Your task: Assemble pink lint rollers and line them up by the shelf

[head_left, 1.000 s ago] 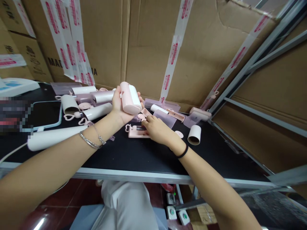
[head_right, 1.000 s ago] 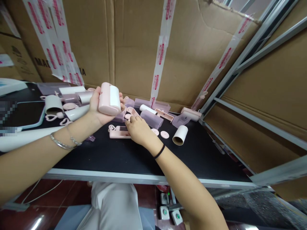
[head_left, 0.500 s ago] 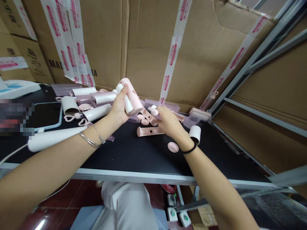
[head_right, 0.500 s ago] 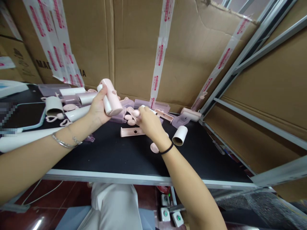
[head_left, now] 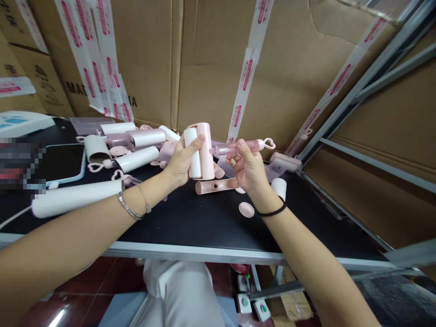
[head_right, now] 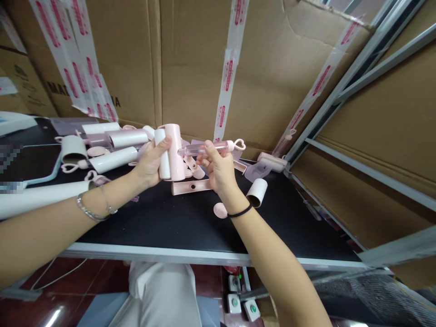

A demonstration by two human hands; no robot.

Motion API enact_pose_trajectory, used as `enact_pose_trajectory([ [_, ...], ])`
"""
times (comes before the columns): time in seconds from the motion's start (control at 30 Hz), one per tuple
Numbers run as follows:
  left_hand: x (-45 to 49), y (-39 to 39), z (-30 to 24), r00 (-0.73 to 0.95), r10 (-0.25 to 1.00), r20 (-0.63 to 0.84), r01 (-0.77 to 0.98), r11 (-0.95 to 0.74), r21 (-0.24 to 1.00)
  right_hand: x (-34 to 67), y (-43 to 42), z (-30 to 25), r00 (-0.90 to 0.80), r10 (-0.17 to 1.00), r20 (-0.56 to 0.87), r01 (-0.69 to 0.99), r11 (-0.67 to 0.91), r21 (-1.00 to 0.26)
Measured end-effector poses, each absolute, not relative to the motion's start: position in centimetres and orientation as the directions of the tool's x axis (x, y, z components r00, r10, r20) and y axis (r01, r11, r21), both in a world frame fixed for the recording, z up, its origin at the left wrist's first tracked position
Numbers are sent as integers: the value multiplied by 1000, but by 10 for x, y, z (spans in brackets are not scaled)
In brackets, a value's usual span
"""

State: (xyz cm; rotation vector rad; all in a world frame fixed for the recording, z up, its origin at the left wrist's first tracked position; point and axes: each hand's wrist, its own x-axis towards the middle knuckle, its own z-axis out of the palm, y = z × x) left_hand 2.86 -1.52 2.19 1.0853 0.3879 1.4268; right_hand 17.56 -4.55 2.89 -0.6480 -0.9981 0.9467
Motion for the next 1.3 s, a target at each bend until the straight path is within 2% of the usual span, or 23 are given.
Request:
enact_pose_trajectory([
  [0.13,30,-15,20,62,897,438,-560,-332,759,171,-45,24,254,891,377,-381,451,-807],
  [0.3,30,-21,20,-47,852,522,-502,-472,725,164,-49,20,272,865,420,-370,498,-785],
  [0.73,31,-29,21,-76,822,565,-439,-536,721,162,-55,18,291,814,503,-340,579,-741],
  [1.3,29,-31,23,-96,786,610,-360,-599,715,155,-58,18,351,765,540,-250,633,-733],
])
